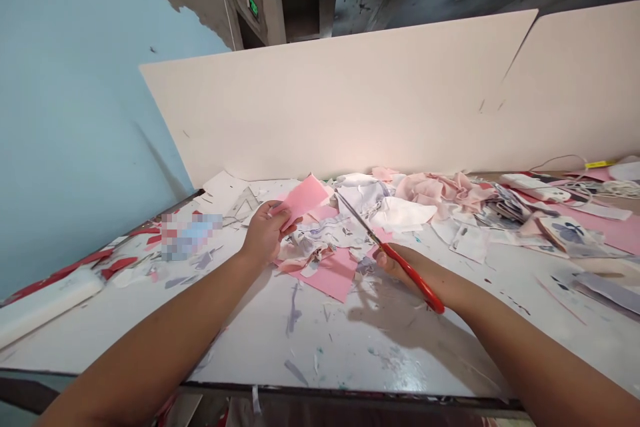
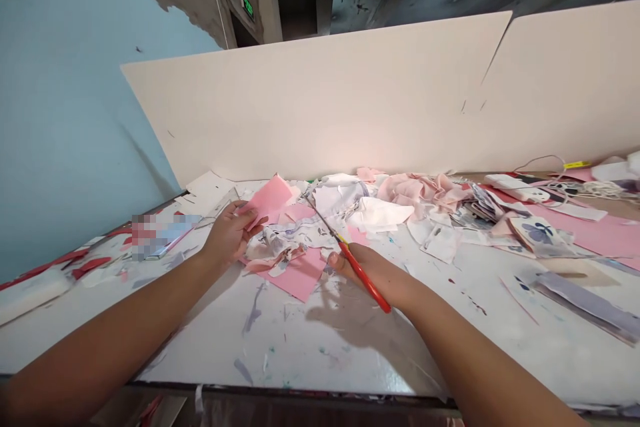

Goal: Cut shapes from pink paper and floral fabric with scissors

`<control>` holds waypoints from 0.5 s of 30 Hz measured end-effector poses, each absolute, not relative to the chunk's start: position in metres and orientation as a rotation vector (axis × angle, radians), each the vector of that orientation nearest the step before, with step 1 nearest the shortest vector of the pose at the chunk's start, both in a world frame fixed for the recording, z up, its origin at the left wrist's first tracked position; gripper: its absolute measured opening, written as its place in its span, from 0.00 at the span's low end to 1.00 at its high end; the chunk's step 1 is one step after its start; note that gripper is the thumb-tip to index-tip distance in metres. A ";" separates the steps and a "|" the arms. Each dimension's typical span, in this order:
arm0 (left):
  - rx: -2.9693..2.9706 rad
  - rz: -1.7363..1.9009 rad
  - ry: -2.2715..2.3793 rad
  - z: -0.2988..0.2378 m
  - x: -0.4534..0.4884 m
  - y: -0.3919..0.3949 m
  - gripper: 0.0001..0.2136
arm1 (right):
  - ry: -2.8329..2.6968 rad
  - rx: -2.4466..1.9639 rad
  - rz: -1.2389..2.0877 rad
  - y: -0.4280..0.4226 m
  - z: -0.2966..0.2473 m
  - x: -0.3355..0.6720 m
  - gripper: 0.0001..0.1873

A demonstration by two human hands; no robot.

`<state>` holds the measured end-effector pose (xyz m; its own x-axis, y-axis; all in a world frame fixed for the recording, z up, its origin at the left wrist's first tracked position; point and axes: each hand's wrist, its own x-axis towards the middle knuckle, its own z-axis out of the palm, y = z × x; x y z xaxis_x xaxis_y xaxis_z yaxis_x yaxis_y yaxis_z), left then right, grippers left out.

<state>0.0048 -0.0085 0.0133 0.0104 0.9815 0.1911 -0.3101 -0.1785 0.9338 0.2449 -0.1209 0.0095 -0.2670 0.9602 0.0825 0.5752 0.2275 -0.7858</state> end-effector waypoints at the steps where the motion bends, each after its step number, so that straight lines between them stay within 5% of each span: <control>1: 1.106 1.435 0.834 0.013 0.004 -0.009 0.14 | -1.939 -1.412 0.881 -0.120 0.008 0.246 0.22; 15: 1.123 1.262 0.752 0.011 0.009 -0.024 0.14 | -1.946 -1.334 0.898 -0.118 0.003 0.244 0.31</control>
<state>0.0091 -0.0244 0.0114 0.1953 0.9710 0.1378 -0.3415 -0.0644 0.9377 0.2441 -0.1178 0.0028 -0.3084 0.9454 0.1051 0.5337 0.2634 -0.8036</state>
